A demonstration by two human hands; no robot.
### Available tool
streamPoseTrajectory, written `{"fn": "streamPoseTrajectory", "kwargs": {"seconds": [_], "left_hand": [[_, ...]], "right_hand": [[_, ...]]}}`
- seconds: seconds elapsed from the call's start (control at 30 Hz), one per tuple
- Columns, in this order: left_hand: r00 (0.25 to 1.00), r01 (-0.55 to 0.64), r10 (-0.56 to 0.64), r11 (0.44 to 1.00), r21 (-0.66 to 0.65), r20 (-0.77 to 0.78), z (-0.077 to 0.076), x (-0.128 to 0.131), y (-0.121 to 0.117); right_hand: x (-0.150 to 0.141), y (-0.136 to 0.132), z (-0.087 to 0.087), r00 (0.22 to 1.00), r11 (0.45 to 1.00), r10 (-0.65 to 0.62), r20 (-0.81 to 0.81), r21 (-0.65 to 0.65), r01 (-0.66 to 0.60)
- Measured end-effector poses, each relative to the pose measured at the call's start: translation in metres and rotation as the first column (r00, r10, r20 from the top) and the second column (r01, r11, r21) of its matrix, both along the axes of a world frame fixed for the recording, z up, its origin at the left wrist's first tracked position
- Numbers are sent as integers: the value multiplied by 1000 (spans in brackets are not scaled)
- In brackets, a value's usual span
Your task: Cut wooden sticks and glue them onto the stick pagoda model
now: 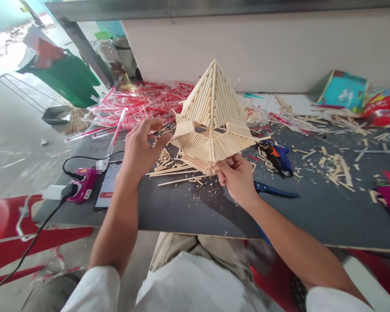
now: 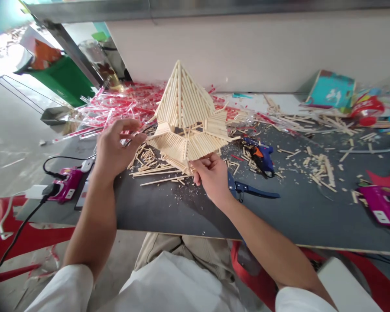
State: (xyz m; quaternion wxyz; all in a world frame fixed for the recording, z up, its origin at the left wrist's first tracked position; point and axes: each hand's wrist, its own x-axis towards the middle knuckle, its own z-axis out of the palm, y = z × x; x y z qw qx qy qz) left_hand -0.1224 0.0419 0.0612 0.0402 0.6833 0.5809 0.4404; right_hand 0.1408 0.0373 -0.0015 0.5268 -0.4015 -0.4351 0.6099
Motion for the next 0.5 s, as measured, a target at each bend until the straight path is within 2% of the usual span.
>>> {"fn": "streamPoseTrajectory", "kwargs": {"seconds": [0.07,0.17,0.3,0.43,0.5], "left_hand": [[998,41,-37,996,-84,58,-11,-2,1],[979,168,-143,970,-178,143,-26,-4,8],[964,188,-148,967,-172,221,-40,-1,17],[950,189,-148,974,-128,276,-47,3,20],[948,194,-151,972,-134,279,-48,5,20]], "right_hand": [[0,6,-8,1000,999,5,27,-35,-4],[2,14,-16,996,996,60,67,-63,-56],[5,19,-19,990,992,117,78,-50,-113],[14,24,-9,965,970,236,113,-77,-229],[27,28,4,916,936,351,197,-102,-336]]}}
